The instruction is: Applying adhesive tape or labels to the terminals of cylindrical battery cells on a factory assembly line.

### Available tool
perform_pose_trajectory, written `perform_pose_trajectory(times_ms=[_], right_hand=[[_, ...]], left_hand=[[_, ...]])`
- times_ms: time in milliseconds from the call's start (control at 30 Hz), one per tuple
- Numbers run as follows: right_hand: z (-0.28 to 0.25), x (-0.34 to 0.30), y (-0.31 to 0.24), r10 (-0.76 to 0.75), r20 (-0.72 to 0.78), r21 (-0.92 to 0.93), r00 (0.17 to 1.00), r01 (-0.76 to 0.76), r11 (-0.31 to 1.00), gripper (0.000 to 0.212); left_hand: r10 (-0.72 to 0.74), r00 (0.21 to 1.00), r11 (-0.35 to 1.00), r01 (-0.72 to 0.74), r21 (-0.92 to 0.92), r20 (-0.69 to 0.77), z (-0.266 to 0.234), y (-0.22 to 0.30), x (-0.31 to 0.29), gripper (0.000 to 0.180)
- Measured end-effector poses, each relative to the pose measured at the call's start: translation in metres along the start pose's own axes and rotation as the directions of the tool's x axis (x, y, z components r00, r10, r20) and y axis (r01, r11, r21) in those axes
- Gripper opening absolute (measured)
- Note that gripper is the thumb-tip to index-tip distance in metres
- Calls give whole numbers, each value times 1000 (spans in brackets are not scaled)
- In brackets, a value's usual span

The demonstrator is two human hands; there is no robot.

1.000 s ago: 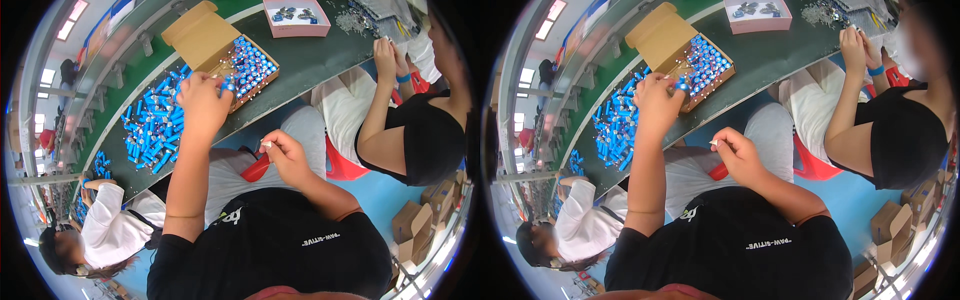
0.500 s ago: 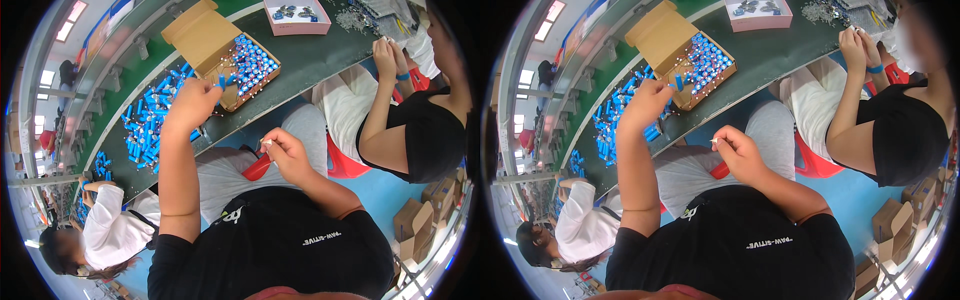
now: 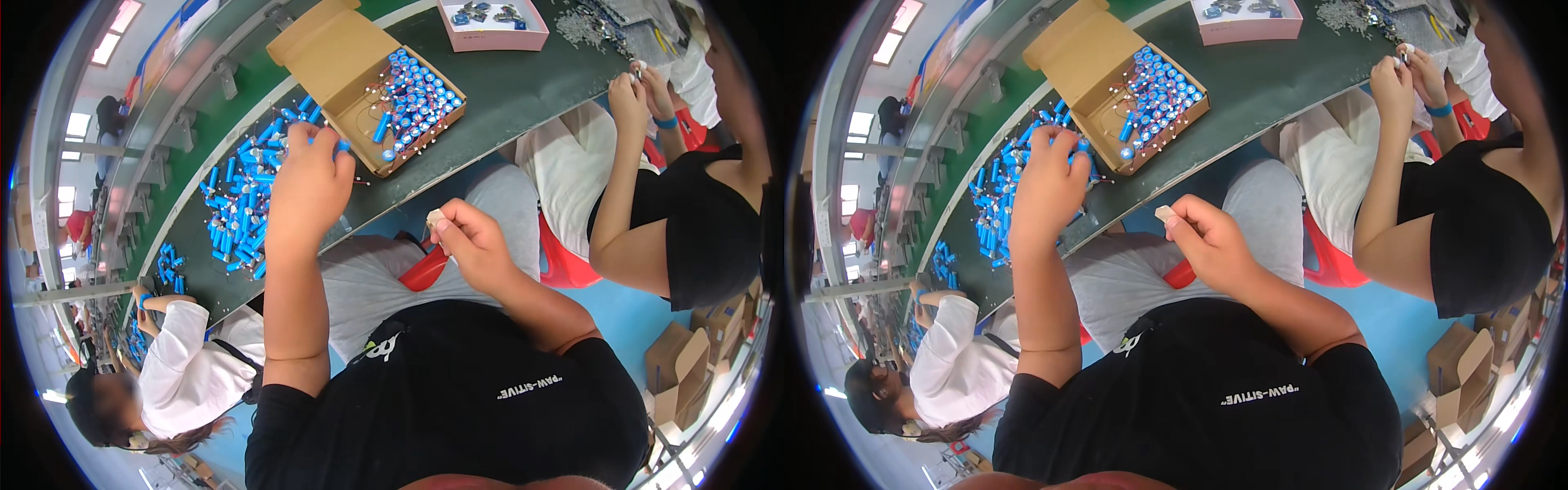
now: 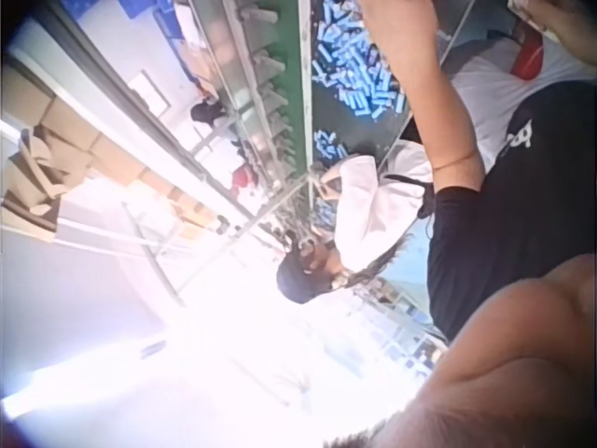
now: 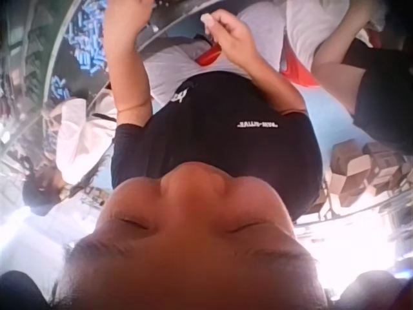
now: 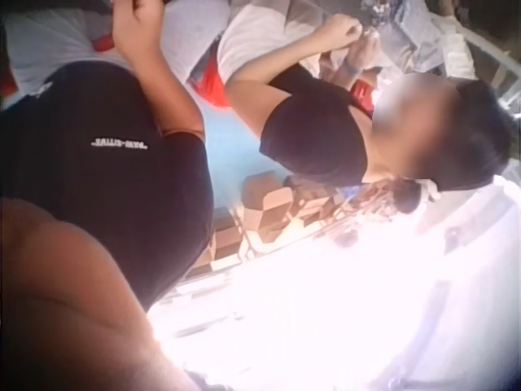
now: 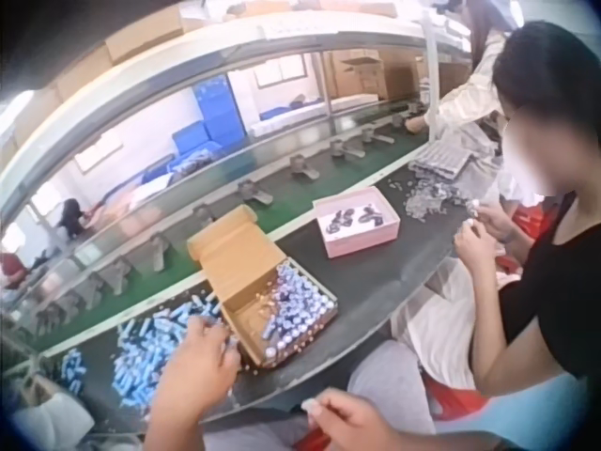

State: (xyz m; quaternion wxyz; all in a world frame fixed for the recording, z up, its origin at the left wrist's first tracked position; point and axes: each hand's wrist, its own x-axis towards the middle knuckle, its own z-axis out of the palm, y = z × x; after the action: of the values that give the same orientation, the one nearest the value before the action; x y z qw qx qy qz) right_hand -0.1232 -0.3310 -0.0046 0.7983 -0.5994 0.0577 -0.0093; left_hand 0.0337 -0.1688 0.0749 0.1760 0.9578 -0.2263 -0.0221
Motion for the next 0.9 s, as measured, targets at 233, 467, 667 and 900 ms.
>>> perform_pose_trajectory(times_ms=[233,467,667,900], right_hand=[[-2,0,1,25,-7,-12,1000,-25,1000,15],[2,-1,-38,-21,221,-73,975,38,997,19],[9,-6,-50,-42,331,-132,943,90,987,18],[14,-9,-47,10,342,-126,940,36,991,14]], left_hand=[[94,957,945,-172,-278,-273,24,-8,-15,17],[431,892,810,-448,-379,-133,33,13,-80,24],[530,833,696,-534,-480,-157,22,19,-86,24],[567,814,637,-532,-557,-129,27,7,-91,21]])
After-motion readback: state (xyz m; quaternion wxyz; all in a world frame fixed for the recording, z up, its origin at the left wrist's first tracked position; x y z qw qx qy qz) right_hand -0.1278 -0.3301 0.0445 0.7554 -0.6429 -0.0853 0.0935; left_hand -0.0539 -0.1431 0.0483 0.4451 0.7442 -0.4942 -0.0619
